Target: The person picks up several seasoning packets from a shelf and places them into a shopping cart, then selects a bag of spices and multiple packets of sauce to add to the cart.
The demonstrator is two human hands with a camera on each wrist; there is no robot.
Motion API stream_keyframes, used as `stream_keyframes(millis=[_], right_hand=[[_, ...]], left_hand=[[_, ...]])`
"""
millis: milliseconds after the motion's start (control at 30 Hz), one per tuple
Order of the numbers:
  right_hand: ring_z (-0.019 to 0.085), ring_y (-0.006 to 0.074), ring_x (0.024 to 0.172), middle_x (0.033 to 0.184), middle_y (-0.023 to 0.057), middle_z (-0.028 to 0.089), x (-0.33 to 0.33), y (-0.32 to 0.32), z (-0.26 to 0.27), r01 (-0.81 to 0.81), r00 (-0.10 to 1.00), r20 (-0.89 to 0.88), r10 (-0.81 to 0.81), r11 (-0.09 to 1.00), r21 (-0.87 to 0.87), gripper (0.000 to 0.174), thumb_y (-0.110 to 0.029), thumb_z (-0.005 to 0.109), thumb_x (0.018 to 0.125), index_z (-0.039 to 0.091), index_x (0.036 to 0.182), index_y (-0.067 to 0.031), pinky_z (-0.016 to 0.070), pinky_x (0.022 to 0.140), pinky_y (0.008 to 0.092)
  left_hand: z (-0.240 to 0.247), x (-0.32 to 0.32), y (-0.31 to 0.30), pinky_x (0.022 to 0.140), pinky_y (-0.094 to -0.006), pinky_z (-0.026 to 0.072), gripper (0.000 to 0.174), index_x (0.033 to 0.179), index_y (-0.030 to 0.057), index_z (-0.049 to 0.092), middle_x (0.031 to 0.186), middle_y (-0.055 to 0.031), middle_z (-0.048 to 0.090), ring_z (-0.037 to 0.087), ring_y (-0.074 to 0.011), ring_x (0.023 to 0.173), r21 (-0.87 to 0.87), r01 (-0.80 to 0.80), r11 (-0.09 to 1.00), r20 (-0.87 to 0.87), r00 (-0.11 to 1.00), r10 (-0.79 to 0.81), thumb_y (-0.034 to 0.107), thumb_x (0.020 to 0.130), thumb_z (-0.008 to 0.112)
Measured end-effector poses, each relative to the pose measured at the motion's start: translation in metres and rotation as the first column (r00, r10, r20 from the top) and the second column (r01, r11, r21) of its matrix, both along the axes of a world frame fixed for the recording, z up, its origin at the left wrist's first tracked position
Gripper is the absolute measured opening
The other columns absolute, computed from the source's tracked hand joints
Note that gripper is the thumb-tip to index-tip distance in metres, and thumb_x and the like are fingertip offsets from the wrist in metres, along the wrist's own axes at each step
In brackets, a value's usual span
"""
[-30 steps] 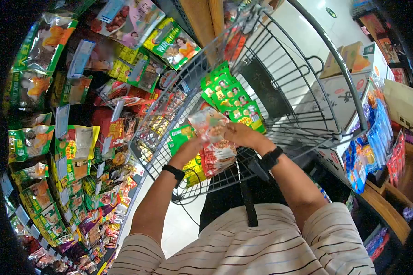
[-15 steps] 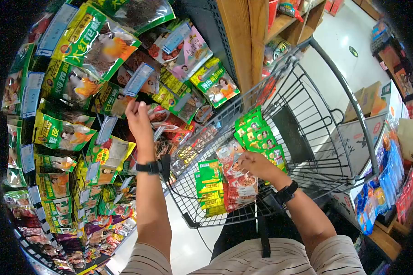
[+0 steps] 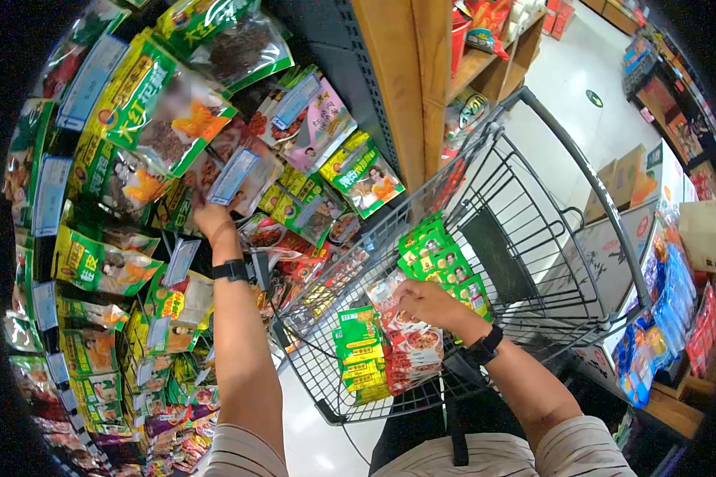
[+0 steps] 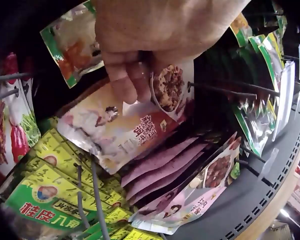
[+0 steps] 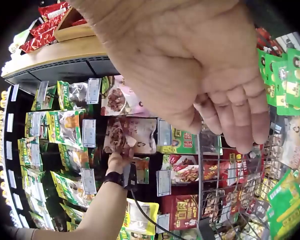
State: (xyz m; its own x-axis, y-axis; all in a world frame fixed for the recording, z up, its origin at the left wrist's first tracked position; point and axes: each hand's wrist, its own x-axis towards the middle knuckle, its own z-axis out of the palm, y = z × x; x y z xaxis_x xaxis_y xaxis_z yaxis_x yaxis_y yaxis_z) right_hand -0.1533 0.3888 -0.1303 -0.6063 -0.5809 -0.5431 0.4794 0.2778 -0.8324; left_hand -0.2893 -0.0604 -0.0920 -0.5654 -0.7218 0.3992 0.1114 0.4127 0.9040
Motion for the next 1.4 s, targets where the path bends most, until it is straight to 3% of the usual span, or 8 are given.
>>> stream_keyframes(millis=[267,367,467,700,800,1133,1300,1400], right_hand=[[0.068,0.0142,0.080,0.094,0.0060,0.068,0.010,0.015,-0.009,-0.012,0.999,0.036,0.012,1.000,0.007,0.022,-0.024,0.056,0.096,0.063,0.105,-0.0055,0.0528,0.065,0.0272],[0.068,0.0141,0.080,0.093,0.0062,0.069,0.010,0.019,-0.004,0.011,0.997,0.071,-0.016,0.998,0.066,0.022,-0.024,0.056,0.096,0.063,0.104,-0.0051,0.0523,0.065,0.0268],[0.068,0.0140,0.078,0.093,0.0067,0.068,0.014,0.023,-0.021,0.020,0.997,0.069,-0.023,0.999,0.039,0.022,-0.024,0.056,0.096,0.062,0.104,-0.0047,0.0519,0.064,0.0264],[0.070,0.0161,0.076,0.095,0.0083,0.068,0.015,0.022,-0.023,-0.027,0.999,0.024,0.026,0.999,0.044,0.023,-0.023,0.054,0.098,0.060,0.106,-0.0028,0.0525,0.063,0.0273],[0.070,0.0167,0.076,0.096,0.0088,0.068,0.013,0.022,-0.017,-0.018,0.999,0.046,0.015,0.998,0.064,0.024,-0.023,0.054,0.098,0.060,0.106,-0.0019,0.0530,0.064,0.0275],[0.067,0.0141,0.078,0.091,0.0061,0.066,0.015,0.026,-0.005,0.011,0.992,0.123,-0.017,0.999,0.051,0.020,-0.021,0.056,0.097,0.063,0.101,-0.0028,0.0557,0.067,0.0275],[0.067,0.0131,0.077,0.091,0.0048,0.066,0.015,0.027,-0.014,0.001,0.993,0.121,-0.007,0.999,0.048,0.018,-0.020,0.056,0.096,0.062,0.101,-0.0029,0.0546,0.065,0.0266],[0.067,0.0129,0.076,0.091,0.0044,0.067,0.018,0.031,-0.022,0.003,0.992,0.123,-0.008,0.999,0.040,0.020,-0.020,0.057,0.096,0.063,0.103,-0.0032,0.0538,0.064,0.0262]], left_hand=[[0.034,0.019,0.030,0.070,-0.0326,0.0539,0.033,0.117,-0.0064,0.058,0.100,-0.0149,0.066,0.066,-0.0227,0.085,0.130,-0.015,0.991,0.017,1.000,0.013,0.022,0.101,0.049],[0.032,0.021,0.035,0.064,-0.0332,0.0585,0.032,0.121,-0.0049,0.055,0.103,-0.0158,0.066,0.068,-0.0230,0.085,0.239,0.080,0.968,-0.001,0.997,-0.082,0.020,0.101,0.048],[0.012,0.018,0.023,0.064,-0.0352,0.0614,0.032,0.123,-0.0045,0.053,0.105,-0.0160,0.065,0.068,-0.0237,0.088,0.183,0.132,0.974,-0.016,0.991,-0.131,0.018,0.102,0.046],[0.023,0.020,0.036,0.067,-0.0308,0.0562,0.028,0.113,-0.0044,0.057,0.102,-0.0137,0.066,0.066,-0.0202,0.083,0.201,0.038,0.979,-0.014,0.999,-0.036,0.018,0.102,0.045],[0.008,0.015,0.015,0.062,-0.0302,0.0504,0.027,0.110,-0.0036,0.058,0.093,-0.0116,0.067,0.063,-0.0177,0.075,0.025,-0.026,0.999,0.091,0.996,0.024,0.019,0.102,0.047],[0.028,0.021,0.044,0.055,-0.0253,0.0441,0.024,0.094,0.0008,0.056,0.084,-0.0074,0.064,0.057,-0.0132,0.067,0.214,0.073,0.974,-0.113,0.992,-0.050,0.023,0.099,0.052],[0.032,0.016,0.024,0.085,-0.0357,0.0467,0.038,0.114,-0.0092,0.061,0.103,-0.0170,0.069,0.063,-0.0253,0.090,0.069,-0.057,0.996,0.032,0.998,0.054,0.025,0.098,0.056],[0.037,0.010,0.025,0.088,-0.0355,0.0462,0.038,0.113,-0.0094,0.061,0.105,-0.0180,0.069,0.063,-0.0255,0.094,0.102,-0.034,0.994,-0.044,0.998,0.039,0.025,0.098,0.057]])
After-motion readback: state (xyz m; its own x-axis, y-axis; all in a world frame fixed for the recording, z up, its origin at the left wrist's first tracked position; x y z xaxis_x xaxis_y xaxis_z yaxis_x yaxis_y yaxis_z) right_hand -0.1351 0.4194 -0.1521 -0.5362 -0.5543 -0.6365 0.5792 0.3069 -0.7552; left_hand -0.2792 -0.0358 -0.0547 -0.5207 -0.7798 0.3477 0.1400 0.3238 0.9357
